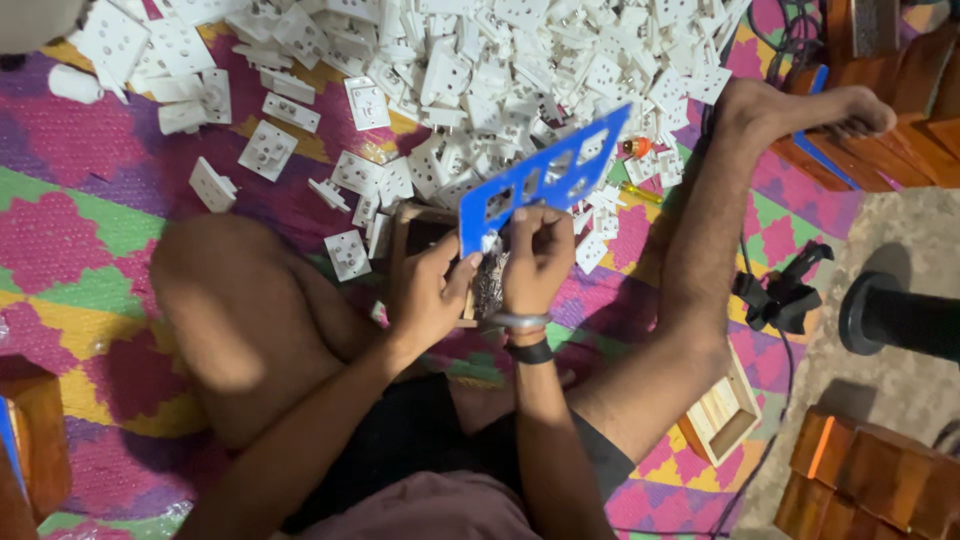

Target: The person sits on the floor and assembles white plastic electrical components onto green and blue plastic boards. They pick up small parts from a wooden box and the surrounding pile, place them into slots on the boards, and press them into place.

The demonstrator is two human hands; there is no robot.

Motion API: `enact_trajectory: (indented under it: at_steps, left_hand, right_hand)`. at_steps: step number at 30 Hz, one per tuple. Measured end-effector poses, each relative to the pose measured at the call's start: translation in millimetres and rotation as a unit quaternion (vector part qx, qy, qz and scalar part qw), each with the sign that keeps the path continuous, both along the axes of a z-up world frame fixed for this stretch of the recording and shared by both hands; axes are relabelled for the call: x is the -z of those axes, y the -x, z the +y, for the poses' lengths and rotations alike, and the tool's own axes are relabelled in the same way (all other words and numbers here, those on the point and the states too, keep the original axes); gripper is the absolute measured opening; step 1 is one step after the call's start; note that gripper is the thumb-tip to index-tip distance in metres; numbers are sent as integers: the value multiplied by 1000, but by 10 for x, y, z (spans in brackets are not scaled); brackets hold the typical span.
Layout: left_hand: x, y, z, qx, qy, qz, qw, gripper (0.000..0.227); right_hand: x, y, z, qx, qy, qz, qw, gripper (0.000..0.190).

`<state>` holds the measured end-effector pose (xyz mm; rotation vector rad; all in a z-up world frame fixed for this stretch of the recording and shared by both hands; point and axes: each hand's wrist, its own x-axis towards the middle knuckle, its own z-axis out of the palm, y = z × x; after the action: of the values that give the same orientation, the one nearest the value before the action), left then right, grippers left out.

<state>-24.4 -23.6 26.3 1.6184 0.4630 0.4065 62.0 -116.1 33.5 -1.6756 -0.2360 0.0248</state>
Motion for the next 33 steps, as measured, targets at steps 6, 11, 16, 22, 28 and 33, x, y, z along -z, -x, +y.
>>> enact_trajectory:
  at_steps: [6,11,16,22,28,33]
  left_hand:
    - [10,-12,19,-2,-14,-36,999,23]
    - [88,-35,-51,29,118,10,993,25]
    - [-50,-39,41,-17,-53,-38,998,26]
    - [-243,-258,282,-11,-252,-109,961,47]
    - [-177,-206,392,15,-231,-207,951,38]
    - [-13,-219,396,-102,434,-174,878,48]
  right_hand:
    - [169,-69,-132,-24,-18,6,1000,14]
    - [258,-86,-220,-44,-42,43,997,16]
    - [168,-113,-206,-68,-33,-11,997,13]
    - [-180,-191,-556,-50,-302,136,942,39]
    - [-248,-110,-635,-24,-226,210,951,33]
    - [-165,82,-536,-59,-256,217,940,35]
